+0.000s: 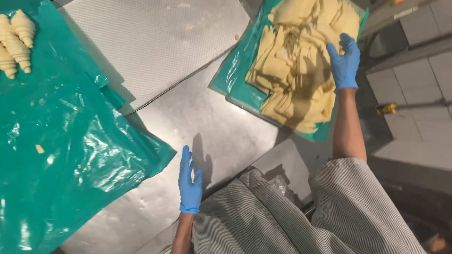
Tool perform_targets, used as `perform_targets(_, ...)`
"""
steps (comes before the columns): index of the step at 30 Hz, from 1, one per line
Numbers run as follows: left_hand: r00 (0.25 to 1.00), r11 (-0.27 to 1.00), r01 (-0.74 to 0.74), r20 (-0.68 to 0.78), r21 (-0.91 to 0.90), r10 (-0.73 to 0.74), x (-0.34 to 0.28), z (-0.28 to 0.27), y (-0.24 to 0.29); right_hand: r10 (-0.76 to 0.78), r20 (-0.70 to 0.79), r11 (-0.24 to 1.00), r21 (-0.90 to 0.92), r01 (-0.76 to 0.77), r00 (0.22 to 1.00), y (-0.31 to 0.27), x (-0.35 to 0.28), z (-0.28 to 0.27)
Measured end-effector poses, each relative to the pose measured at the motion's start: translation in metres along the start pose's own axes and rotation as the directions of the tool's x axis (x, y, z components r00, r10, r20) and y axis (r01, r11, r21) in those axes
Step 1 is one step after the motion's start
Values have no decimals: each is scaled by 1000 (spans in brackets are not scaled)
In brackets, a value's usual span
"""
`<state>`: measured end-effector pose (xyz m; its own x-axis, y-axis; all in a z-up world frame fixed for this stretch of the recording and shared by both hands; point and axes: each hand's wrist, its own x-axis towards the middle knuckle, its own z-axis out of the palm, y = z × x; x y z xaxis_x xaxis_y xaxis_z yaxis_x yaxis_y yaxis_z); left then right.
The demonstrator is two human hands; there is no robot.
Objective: Rolling pieces of triangular dough into croissant shapes and placing them onto a baking tray.
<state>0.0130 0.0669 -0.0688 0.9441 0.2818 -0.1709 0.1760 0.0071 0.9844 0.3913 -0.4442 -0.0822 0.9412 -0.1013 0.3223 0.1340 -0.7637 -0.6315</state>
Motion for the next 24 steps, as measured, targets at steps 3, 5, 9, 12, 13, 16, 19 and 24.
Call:
perform_targets(3,981,986,165,-93,-35,-167,14,35,33,56,-25,993,-99,-58,998,6,60,29)
perform_targets(5,960,968,246,-147,43,-237,17,50,32,97,-65,979,-176,-107,993,13,82,50)
perform_targets(9,953,973,212,-199,-95,-228,11,63,4,52,-113,946,-314,-86,992,27,83,77)
perform_targets(12,962,991,125,-239,-53,-134,16,61,-16,109,-150,954,-262,-146,983,35,75,75)
perform_targets(13,958,989,115,-253,-91,-135,16,60,-24,101,-130,965,-228,-129,986,40,70,72)
perform_targets(16,951,985,157,-256,-75,-171,21,55,-32,154,-131,971,-165,-175,979,46,75,71)
perform_targets(19,952,977,188,-227,-98,-206,26,52,-23,295,-127,934,-171,-314,947,41,86,70)
perform_targets(24,964,982,143,-207,-123,-167,19,53,-60,451,-36,887,-94,-453,892,18,93,63)
